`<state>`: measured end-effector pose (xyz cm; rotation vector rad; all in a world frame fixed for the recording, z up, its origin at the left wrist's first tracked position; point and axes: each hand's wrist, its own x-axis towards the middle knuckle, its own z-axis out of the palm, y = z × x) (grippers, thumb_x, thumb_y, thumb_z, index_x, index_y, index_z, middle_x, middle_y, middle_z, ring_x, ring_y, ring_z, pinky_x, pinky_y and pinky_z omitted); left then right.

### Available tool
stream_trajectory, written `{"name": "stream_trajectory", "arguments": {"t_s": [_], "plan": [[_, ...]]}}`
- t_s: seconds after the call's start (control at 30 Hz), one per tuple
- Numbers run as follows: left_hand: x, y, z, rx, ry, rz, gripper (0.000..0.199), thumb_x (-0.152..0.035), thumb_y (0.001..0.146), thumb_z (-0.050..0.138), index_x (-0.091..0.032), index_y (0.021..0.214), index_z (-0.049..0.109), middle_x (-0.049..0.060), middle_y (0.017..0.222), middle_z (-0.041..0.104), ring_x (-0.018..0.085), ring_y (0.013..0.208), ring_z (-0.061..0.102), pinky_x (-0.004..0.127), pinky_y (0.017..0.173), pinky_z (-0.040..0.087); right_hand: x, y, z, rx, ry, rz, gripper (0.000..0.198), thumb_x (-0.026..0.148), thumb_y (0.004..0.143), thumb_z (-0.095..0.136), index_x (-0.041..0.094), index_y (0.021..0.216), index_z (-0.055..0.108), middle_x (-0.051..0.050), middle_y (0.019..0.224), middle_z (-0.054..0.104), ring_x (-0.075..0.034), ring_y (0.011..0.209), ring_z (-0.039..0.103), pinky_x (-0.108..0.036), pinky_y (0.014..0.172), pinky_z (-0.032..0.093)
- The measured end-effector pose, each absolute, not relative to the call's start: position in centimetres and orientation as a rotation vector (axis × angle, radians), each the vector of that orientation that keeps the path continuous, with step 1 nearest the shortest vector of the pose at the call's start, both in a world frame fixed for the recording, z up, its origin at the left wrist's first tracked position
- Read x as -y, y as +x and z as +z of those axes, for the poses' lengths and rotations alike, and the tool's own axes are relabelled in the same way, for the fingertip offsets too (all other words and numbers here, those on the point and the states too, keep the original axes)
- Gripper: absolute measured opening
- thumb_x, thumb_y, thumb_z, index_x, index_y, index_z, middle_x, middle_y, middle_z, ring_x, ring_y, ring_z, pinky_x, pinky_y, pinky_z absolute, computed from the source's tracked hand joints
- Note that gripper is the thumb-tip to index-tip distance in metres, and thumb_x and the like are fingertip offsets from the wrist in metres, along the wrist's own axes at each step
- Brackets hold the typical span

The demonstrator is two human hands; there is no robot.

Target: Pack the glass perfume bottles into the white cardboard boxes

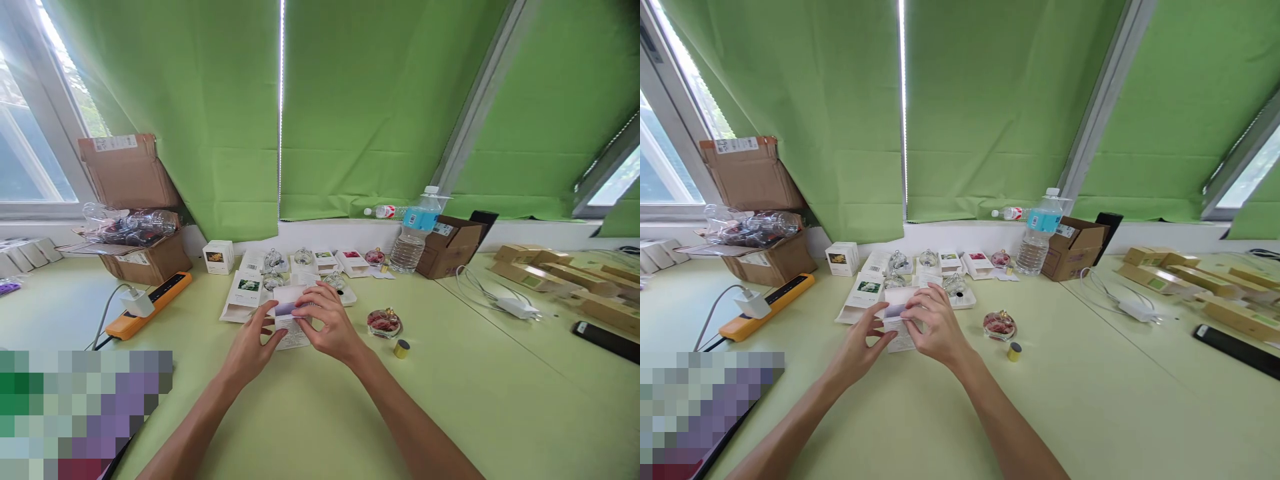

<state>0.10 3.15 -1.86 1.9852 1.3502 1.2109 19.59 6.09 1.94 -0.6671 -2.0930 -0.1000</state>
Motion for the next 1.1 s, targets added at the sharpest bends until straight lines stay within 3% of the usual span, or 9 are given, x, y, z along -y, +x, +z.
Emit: {"name": "stream_trajectory", "arguments": {"t_s": [0.33,0.53,0.77,1.1], "plan": [[-3.6,-0.5,-2.1,-1.357,1.943,1.244,0.049,-0.038,0.085,0.056,-0.028,0.130,0.040,0.004,0.102,0.064,0.018,0.092,0.064,0.035,0.083,0.054,-5.6,19.3,2.1,2.091,-0.657,-0.108,0.012,0.027,0.080,0.065,0.027,0.090,0.073,-0.003,0.091,0.068,-0.023,0.099,0.055,-0.051,0.104,0.031],[-3.7,-0.5,-2.1,-1.359,1.945,1.251,0.052,-0.038,0.085,0.057,-0.029,0.132,0.038,0.005,0.106,0.063,0.018,0.094,0.063,0.034,0.082,0.054,-5.7,19.0,1.9,2.053,-0.700,-0.065,0.015,0.023,0.084,0.061,0.028,0.080,0.075,-0.002,0.093,0.069,-0.022,0.099,0.055,-0.048,0.100,0.035],[-3.2,-0.7,-1.4,-1.354,2.016,1.269,0.052,-0.037,0.084,0.057,-0.029,0.132,0.040,0.006,0.119,0.058,0.019,0.102,0.060,0.036,0.088,0.052,-5.9,18.7,1.5,2.064,-0.669,-0.030,0.015,0.024,0.082,0.063,0.025,0.094,0.072,-0.004,0.095,0.070,-0.023,0.098,0.056,-0.044,0.092,0.043],[-3.5,-0.3,-1.8,-1.354,1.958,1.309,0.053,-0.038,0.085,0.056,-0.029,0.134,0.037,0.005,0.110,0.059,0.018,0.098,0.060,0.037,0.087,0.052,-5.1,18.7,1.9,2.093,-0.707,-0.031,0.027,0.024,0.083,0.060,0.023,0.109,0.065,-0.008,0.108,0.064,-0.023,0.105,0.055,-0.044,0.096,0.041]]}}
